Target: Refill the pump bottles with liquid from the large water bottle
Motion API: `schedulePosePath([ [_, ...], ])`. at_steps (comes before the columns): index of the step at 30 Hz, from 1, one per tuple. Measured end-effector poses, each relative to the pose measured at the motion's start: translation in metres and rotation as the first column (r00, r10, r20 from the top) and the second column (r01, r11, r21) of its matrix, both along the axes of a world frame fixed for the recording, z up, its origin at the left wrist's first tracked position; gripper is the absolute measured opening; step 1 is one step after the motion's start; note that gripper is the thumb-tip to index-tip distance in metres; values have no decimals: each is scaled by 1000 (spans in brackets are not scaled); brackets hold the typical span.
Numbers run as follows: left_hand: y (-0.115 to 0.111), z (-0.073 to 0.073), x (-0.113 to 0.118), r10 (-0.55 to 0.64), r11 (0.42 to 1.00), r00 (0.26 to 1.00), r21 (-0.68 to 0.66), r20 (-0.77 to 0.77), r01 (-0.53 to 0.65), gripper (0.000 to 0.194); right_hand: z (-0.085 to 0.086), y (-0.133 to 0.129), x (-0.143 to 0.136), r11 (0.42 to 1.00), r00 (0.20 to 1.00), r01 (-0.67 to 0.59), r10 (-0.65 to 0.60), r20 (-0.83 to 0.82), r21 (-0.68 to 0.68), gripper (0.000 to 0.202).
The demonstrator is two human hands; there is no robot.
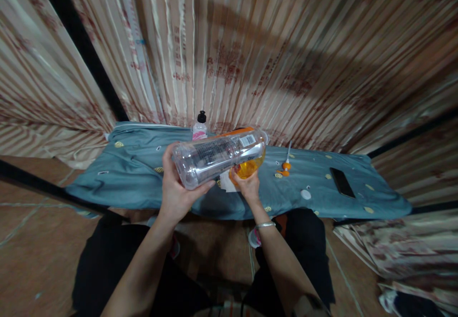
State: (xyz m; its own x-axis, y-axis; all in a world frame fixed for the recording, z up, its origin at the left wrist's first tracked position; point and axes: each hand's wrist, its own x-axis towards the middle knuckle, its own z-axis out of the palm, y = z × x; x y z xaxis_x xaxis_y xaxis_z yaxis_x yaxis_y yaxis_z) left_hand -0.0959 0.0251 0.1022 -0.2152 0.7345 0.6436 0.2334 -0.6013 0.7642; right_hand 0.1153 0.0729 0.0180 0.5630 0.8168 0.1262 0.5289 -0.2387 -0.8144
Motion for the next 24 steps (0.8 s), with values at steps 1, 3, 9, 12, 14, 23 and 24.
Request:
schedulePosePath([
  [1, 0, 0, 0, 0, 1000, 1000, -5, 0, 0, 102, 0, 0, 0, 1000, 1000, 2, -2, 0, 1, 76],
  [3, 0, 2, 0, 4, 1000, 1000, -16, -1, -4, 102, -1, 0, 0, 1000, 1000, 1, -1, -7, 15, 76],
  [9, -1, 4, 1, -7, 1000, 1000, -12, 14, 7, 100, -5, 2, 2, 999, 999, -14, 16, -40, 39, 75],
  [12, -1, 4, 0, -11, 1000, 1000, -18, 9, 11, 101, -5, 2, 1, 999, 1000, 3, -2, -25, 38, 74],
  [14, -1, 3, 0, -15, 1000, 1000, 4, 11, 15, 100, -5, 2, 1, 999, 1000, 10, -10, -20, 35, 74],
  [23, 0, 3, 1, -7, 1000, 1000, 4, 12, 7, 99, -4, 2, 2, 1000, 1000, -6, 6, 2, 12, 78],
  [24, 0, 3, 1, -7, 1000, 1000, 2, 15, 7, 99, -4, 2, 3, 1000, 1000, -8, 8, 1, 18, 78],
])
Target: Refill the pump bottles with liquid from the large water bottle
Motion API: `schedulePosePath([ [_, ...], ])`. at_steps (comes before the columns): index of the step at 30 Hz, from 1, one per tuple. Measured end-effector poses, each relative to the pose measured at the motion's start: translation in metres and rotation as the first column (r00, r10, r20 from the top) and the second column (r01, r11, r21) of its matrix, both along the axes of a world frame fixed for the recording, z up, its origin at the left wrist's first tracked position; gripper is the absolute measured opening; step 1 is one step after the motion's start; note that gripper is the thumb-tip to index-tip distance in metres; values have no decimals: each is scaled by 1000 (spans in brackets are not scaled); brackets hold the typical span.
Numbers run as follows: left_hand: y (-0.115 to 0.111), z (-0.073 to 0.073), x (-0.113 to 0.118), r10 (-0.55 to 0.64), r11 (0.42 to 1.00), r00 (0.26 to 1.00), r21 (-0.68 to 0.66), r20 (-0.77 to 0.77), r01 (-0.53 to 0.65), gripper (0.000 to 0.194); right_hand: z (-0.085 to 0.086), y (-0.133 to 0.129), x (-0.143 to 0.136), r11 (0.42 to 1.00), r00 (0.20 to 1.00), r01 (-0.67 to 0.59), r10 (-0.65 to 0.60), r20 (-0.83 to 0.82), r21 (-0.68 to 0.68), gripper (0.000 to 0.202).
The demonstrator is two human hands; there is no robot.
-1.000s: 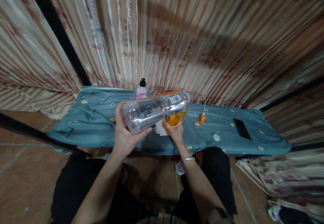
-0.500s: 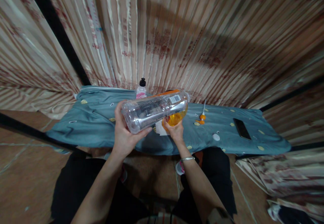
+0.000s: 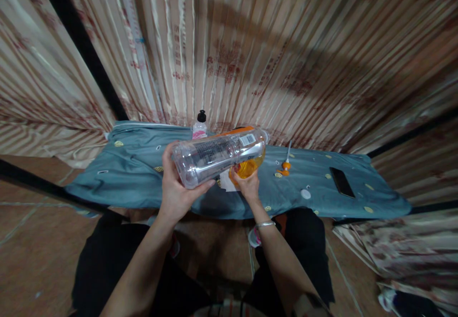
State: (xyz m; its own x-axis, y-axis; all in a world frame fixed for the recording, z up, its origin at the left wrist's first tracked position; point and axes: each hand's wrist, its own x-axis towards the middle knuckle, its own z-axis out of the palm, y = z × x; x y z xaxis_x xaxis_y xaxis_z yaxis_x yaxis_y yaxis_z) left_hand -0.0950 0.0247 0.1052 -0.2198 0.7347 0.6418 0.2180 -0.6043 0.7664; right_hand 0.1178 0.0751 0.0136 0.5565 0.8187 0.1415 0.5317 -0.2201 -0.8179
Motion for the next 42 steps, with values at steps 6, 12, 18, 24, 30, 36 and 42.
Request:
schedulePosePath([
  [6, 0, 0, 1, -2, 1000, 1000, -31, 23, 2, 101, -2, 1, 0, 1000, 1000, -8, 8, -21, 19, 76],
  [12, -1, 1, 0, 12, 1000, 1000, -13, 1, -12, 100, 1, 0, -1, 1000, 1000, 2, -2, -13, -5, 76],
  [18, -1, 2, 0, 7, 1000, 1000, -25, -10, -7, 101, 4, -1, -2, 1000, 1000, 8, -8, -6, -21, 81],
  [24, 0, -1, 0, -14, 1000, 1000, -5, 10, 14, 102, 4, -1, -3, 1000, 1000, 12, -12, -12, -23, 80],
  [30, 0, -1, -1, 5, 1000, 1000, -15, -8, -5, 101, 1, 0, -2, 1000, 1000, 8, -8, 1, -9, 80],
  [36, 0, -2, -1, 11, 1000, 1000, 6, -1, -11, 100, -1, 0, -1, 1000, 1000, 0, 0, -19, 8, 76],
  [42, 0, -2, -1, 9, 1000, 1000, -3, 2, -9, 100, 0, -1, -1, 1000, 1000, 0, 0, -7, 10, 76],
])
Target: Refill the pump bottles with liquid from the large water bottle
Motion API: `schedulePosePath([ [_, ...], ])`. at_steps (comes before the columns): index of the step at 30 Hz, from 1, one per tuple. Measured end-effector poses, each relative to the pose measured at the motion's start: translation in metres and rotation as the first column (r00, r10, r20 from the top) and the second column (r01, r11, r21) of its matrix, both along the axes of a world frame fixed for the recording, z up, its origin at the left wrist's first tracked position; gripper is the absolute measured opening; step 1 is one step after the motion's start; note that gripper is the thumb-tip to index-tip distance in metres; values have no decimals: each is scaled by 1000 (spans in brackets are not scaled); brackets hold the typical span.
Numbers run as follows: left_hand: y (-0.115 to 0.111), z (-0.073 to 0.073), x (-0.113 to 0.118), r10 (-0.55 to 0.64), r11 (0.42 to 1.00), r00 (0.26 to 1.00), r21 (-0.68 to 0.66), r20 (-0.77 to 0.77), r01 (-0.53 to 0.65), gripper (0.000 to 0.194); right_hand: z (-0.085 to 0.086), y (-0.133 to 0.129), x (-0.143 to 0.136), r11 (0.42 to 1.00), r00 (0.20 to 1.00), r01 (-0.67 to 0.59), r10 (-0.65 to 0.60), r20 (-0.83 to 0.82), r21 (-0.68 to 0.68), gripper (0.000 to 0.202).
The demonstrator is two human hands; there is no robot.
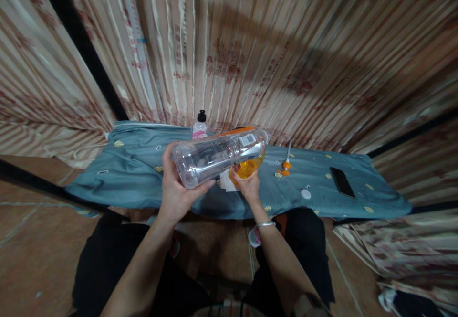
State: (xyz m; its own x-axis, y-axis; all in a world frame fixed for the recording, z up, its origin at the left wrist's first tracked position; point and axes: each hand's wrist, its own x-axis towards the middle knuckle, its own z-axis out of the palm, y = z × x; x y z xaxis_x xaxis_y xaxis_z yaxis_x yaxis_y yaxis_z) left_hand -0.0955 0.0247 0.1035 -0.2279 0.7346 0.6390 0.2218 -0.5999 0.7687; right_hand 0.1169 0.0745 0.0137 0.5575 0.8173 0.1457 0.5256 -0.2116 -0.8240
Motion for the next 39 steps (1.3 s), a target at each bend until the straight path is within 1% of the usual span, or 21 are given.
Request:
schedulePosePath([
  [5, 0, 1, 0, 3, 1000, 1000, -20, 0, -3, 100, 4, -1, -2, 999, 1000, 15, -16, -6, -28, 78],
  [8, 0, 1, 0, 0, 1000, 1000, -6, -2, 0, 101, 4, 0, -3, 999, 1000, 24, -24, -12, -28, 78],
  [17, 0, 0, 0, 7, 1000, 1000, 16, -17, -7, 99, 0, 1, 0, 1000, 1000, -6, 6, -27, -4, 78],
  [24, 0, 0, 0, -4, 1000, 1000, 6, -2, 4, 101, 2, 1, -1, 1000, 1000, 14, -14, -10, -28, 79],
  [29, 1, -1, 1, -20, 999, 1000, 26, 16, 19, 100, 1, 1, -1, 1000, 999, -1, 1, -38, -3, 77],
  [34, 1, 0, 0, -14, 1000, 1000, 2, 9, 14, 102, 0, 0, 0, 1000, 999, -3, 3, -38, -5, 77],
  [39, 0, 2, 0, 6, 1000, 1000, -10, -11, -6, 100, 0, 1, 0, 1000, 999, 11, -11, -37, 0, 76],
])
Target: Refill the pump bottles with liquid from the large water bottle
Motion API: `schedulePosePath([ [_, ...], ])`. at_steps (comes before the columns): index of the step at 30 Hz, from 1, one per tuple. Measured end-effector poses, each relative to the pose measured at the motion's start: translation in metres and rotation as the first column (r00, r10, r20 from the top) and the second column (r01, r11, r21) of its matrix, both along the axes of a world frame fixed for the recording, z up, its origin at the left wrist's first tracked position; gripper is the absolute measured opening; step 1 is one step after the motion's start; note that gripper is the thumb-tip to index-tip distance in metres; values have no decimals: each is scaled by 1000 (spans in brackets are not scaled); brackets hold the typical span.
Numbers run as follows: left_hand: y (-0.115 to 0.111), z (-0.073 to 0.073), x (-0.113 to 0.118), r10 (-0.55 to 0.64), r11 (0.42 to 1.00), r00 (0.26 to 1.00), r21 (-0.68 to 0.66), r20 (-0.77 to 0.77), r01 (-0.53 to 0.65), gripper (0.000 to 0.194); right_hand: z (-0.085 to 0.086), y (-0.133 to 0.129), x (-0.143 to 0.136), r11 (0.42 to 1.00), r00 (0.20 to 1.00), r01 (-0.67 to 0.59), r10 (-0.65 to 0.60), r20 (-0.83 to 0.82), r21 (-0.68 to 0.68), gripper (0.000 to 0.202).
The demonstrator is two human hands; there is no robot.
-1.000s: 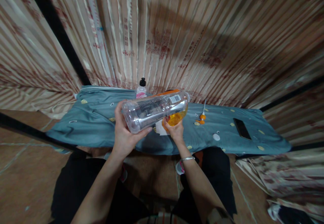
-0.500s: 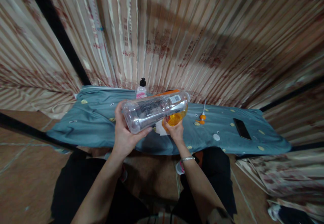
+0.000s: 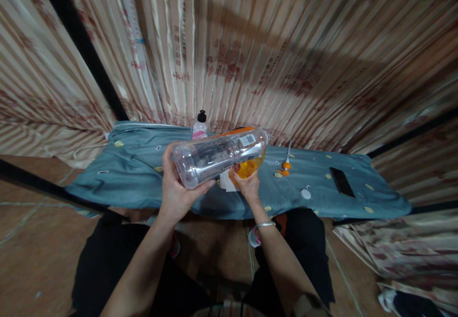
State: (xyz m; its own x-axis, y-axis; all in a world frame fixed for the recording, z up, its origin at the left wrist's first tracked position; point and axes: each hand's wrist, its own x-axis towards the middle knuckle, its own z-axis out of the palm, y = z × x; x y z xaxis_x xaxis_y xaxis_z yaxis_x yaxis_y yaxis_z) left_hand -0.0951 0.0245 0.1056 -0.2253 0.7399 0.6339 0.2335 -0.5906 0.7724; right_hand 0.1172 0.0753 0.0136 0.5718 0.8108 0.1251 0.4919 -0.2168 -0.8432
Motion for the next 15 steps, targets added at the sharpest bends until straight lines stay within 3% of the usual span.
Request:
schedulePosePath([
  [15, 0, -1, 1, -3, 1000, 1000, 19, 13, 3, 100, 3, -1, -1, 1000, 1000, -12, 12, 3, -5, 77],
])
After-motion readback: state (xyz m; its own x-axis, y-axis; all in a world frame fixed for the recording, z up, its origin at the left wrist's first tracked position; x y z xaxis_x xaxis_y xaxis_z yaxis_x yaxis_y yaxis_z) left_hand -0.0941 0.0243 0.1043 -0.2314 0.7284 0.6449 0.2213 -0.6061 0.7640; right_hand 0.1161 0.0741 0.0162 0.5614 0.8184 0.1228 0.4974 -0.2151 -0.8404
